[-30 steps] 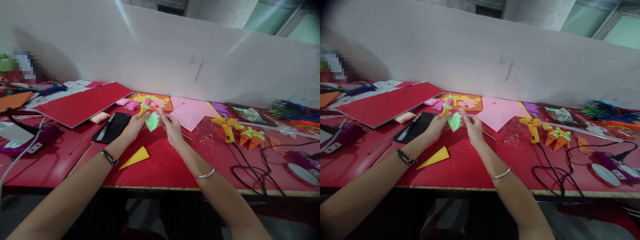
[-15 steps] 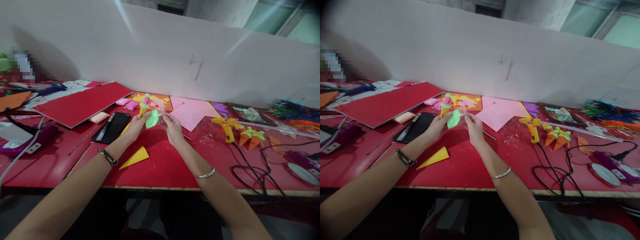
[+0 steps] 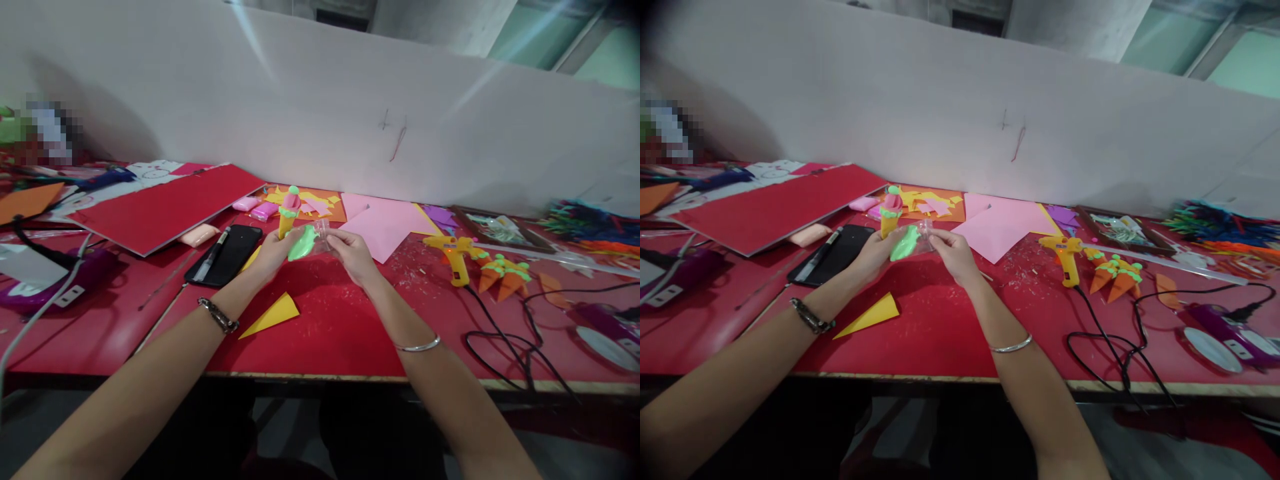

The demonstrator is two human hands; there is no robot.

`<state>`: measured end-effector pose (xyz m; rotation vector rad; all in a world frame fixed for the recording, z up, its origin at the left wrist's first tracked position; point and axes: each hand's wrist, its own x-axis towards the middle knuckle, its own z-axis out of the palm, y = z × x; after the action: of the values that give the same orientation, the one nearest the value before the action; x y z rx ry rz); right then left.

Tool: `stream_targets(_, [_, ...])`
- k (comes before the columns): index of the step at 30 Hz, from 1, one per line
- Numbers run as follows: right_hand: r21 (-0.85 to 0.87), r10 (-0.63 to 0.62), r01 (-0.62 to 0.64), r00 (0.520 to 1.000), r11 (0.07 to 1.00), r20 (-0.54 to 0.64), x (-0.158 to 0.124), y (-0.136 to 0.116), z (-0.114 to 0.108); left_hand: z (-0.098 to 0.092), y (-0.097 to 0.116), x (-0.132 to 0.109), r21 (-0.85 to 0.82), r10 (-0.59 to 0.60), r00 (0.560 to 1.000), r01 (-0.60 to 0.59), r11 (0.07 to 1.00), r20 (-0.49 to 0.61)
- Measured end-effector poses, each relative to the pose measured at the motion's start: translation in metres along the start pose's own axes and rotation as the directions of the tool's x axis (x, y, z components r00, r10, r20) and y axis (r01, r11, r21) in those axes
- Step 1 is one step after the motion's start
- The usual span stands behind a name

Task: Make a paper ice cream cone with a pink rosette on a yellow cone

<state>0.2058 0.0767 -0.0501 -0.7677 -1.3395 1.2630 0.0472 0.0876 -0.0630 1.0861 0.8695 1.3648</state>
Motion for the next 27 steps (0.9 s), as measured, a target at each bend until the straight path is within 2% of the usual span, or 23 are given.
stream_targets(4, [0.020,0.048,-0.049,0.998,0.999,0.033,-0.001,-0.004,0.000,0.000,-0.001,0.000,-0.003,-0.020,1.000,0.020,1.000,-0.003])
stream_targets(11, [-0.229,-0.045,0.071,0.992,0.971,0.120,-0.006,-0.009,0.006,0.000,0.005,-0.001,-0.011,-0.020,1.000,0.020,1.000,0.003])
stream_targets(20, [-0.274,-0.029,0.080,0.982,0.958,0.187,-0.008,-0.002,0.005,-0.001,0.002,0.000,0.082,-0.018,0.999,0.021,0.996,-0.034])
stream_targets(24, [-0.214,0.027,0.007,0.988,0.977,0.154,-0.007,0.002,0.008,0.000,0.003,-0.001,0.203,0.020,0.999,-0.013,0.979,-0.031])
stream_targets(27, [-0.232,0.018,0.008,0.994,0.973,0.106,-0.004,0.006,0.007,-0.001,0.007,-0.003,0.433,0.164,0.986,-0.148,0.889,0.001])
